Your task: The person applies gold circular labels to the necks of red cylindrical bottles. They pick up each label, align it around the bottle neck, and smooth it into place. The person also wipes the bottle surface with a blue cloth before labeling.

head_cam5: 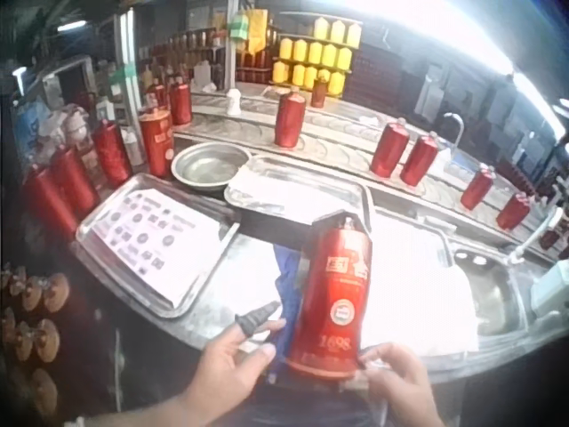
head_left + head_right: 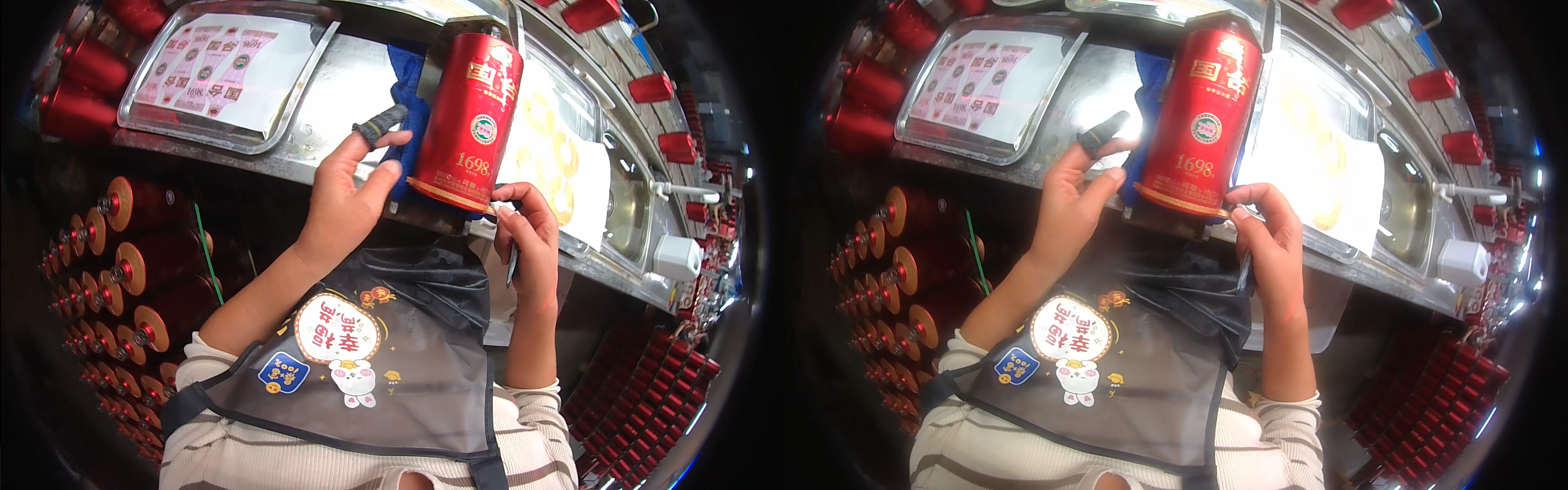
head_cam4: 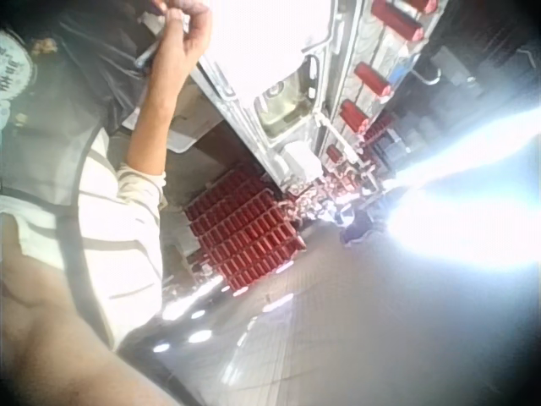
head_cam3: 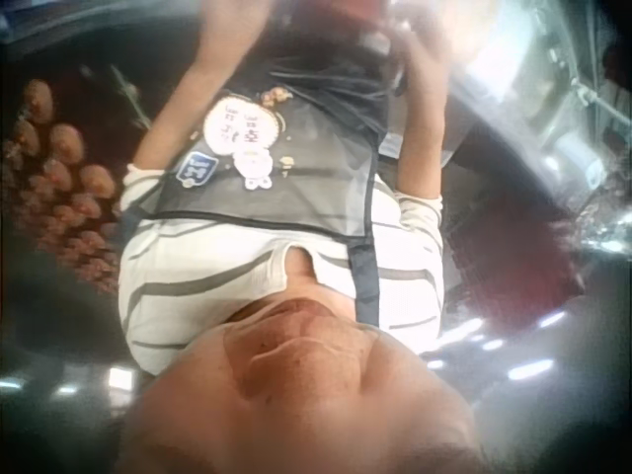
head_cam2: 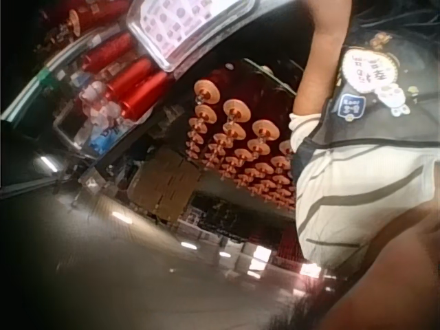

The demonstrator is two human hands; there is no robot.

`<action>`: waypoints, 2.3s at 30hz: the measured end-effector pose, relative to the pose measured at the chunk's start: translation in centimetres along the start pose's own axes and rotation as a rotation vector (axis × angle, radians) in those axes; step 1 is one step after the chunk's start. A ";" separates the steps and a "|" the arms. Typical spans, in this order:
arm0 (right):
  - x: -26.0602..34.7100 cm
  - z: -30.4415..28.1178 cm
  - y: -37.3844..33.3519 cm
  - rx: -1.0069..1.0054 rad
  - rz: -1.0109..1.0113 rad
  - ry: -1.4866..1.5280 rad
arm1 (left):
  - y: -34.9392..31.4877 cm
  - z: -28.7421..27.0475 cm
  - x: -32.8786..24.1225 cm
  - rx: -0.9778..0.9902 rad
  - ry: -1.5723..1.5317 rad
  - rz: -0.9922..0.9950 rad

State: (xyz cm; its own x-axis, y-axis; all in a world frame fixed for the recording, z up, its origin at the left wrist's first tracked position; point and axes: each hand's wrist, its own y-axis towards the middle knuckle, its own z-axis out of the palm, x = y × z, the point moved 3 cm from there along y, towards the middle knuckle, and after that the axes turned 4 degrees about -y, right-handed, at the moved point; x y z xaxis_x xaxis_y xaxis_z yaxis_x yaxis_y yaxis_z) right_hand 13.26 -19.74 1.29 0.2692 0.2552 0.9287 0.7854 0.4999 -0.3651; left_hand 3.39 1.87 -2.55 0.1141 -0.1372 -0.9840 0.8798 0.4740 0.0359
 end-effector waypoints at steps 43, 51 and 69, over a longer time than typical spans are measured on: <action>0.6 2.8 -0.2 -0.026 -0.081 -0.054 | -0.6 2.7 -0.5 0.100 0.203 0.060; 0.6 3.0 -0.2 -0.012 -0.073 0.000 | -0.6 2.5 0.3 0.094 0.167 0.071; 1.2 1.4 -0.7 -0.077 -0.103 -0.159 | -6.3 3.2 0.2 -0.043 0.599 0.333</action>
State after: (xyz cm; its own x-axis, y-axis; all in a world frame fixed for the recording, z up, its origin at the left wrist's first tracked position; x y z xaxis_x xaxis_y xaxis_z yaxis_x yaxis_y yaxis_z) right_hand 12.24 -18.58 2.52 0.0988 0.3368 0.9364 0.8462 0.4667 -0.2571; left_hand -0.65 -3.93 -2.39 0.0893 0.5208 -0.8490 0.8218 0.4431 0.3582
